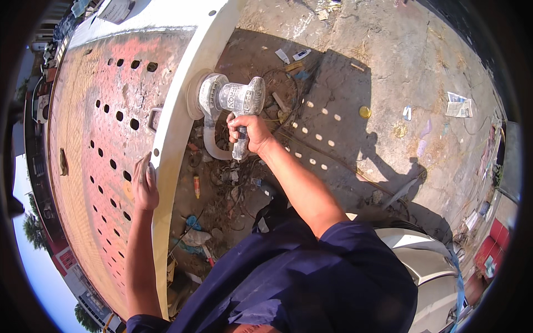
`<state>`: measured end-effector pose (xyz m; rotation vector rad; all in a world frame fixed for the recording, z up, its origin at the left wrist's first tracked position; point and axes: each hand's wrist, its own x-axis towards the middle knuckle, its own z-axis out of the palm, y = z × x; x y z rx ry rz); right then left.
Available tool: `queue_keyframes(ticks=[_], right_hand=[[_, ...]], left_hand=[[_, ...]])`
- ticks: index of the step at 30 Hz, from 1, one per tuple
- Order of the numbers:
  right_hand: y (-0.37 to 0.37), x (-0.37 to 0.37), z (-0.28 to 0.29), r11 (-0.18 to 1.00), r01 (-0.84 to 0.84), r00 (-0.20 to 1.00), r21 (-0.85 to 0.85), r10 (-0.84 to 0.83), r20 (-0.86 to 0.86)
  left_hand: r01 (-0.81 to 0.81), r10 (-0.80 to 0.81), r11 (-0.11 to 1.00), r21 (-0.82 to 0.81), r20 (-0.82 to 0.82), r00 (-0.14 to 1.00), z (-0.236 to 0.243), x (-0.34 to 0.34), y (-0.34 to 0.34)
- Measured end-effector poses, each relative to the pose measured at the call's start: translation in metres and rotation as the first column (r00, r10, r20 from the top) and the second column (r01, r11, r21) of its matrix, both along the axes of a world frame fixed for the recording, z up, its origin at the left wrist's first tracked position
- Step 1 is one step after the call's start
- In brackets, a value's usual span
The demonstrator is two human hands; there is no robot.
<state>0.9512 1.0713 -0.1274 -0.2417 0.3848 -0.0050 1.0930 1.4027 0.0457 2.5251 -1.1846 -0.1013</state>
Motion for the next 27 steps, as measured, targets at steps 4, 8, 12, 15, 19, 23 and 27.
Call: queue_keyframes(ticks=[4, 8, 12, 15, 19, 23, 27], right_hand=[[-0.009, 0.005, -0.002, 0.999, 0.04, 0.999, -0.032, -0.039, 0.023], [-0.027, 0.015, -0.002, 0.998, 0.066, 0.997, -0.011, -0.065, 0.041], [0.0, 0.0, 0.001, 0.999, 0.013, 1.0, -0.035, -0.013, -0.018], [0.036, -0.016, -0.001, 0.999, -0.021, 0.999, 0.026, 0.022, -0.029], [0.045, -0.024, -0.003, 0.998, -0.053, 0.999, 0.015, 0.053, -0.011], [0.016, -0.004, 0.0, 0.999, 0.039, 0.999, 0.01, -0.039, 0.016], [0.009, 0.002, 0.001, 0.999, 0.044, 0.998, 0.017, -0.045, 0.047]], left_hand=[[-0.003, 0.003, 1.0, -0.005, -0.009, 1.0, 0.001, -0.001, 0.0], [0.001, -0.001, 1.0, -0.013, -0.017, 1.0, 0.002, 0.0, -0.003], [0.003, -0.003, 1.0, -0.014, -0.007, 1.0, -0.002, 0.001, -0.001], [-0.004, 0.004, 1.0, -0.011, -0.014, 1.0, 0.001, 0.0, 0.0], [-0.01, 0.01, 1.0, -0.007, -0.005, 1.0, 0.0, -0.001, 0.001], [-0.004, 0.004, 1.0, -0.009, -0.008, 1.0, -0.001, -0.001, 0.001], [0.0, 0.0, 1.0, 0.004, 0.001, 1.0, 0.001, -0.001, -0.002]])
